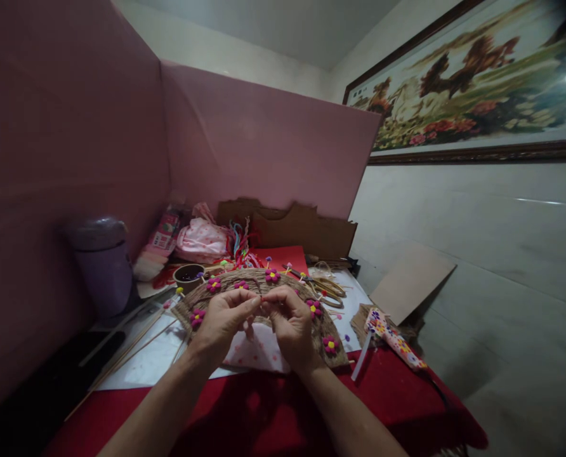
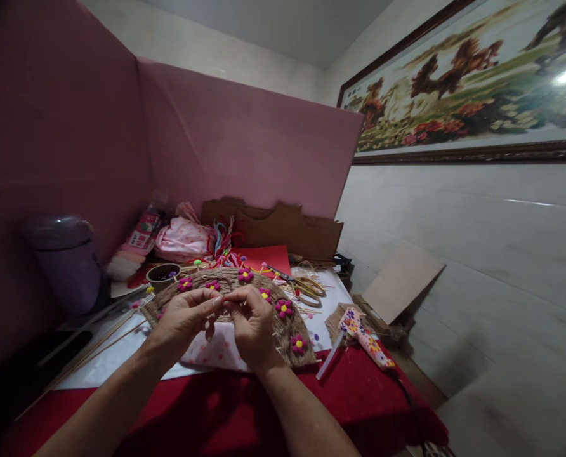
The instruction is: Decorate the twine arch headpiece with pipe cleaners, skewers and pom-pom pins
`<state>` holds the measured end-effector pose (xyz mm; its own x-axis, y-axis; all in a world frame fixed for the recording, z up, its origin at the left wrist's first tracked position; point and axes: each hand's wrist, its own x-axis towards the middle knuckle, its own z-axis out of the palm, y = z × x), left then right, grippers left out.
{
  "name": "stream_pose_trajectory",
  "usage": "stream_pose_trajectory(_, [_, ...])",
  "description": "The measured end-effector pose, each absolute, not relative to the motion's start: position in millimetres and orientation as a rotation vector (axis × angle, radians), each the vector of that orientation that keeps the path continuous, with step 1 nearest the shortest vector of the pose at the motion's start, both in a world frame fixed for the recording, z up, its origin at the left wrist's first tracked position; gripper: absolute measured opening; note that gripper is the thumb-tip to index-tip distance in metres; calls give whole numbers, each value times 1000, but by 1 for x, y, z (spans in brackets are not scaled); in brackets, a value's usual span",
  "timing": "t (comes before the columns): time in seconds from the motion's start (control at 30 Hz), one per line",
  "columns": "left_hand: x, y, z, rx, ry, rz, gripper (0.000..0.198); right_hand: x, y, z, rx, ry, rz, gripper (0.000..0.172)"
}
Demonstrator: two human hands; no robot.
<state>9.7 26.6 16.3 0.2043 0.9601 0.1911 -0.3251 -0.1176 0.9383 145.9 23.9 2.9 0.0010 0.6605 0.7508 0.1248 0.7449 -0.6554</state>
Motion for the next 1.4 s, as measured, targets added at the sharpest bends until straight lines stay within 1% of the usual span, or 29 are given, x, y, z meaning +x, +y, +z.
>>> stream_pose_trajectory(0.33, [11, 23, 23, 1223, 723, 1273, 27, 144, 28, -1, -627, -1482, 629, 8])
stream_pose_trajectory(0.47, [13, 23, 23, 1178, 686, 1280, 25, 145, 27, -1, -661, -1467, 676, 9])
stream_pose_trajectory(0.6, [12, 21, 25, 1080, 640, 1234, 25, 146, 25, -1, -690, -1455, 644, 11])
stream_pose_trajectory(0.83, [10, 21, 24, 999, 597, 1130, 27, 145, 25, 2, -577, -1491, 571, 5])
stream_pose_trajectory(1.17, [11, 21, 24, 992, 585, 1108, 26, 144, 22, 5, -532, -1491, 618, 11])
stream_pose_trajectory(1.4, [10, 22, 24, 972, 586, 1127, 24, 145, 25, 1, -588, -1501, 619, 9])
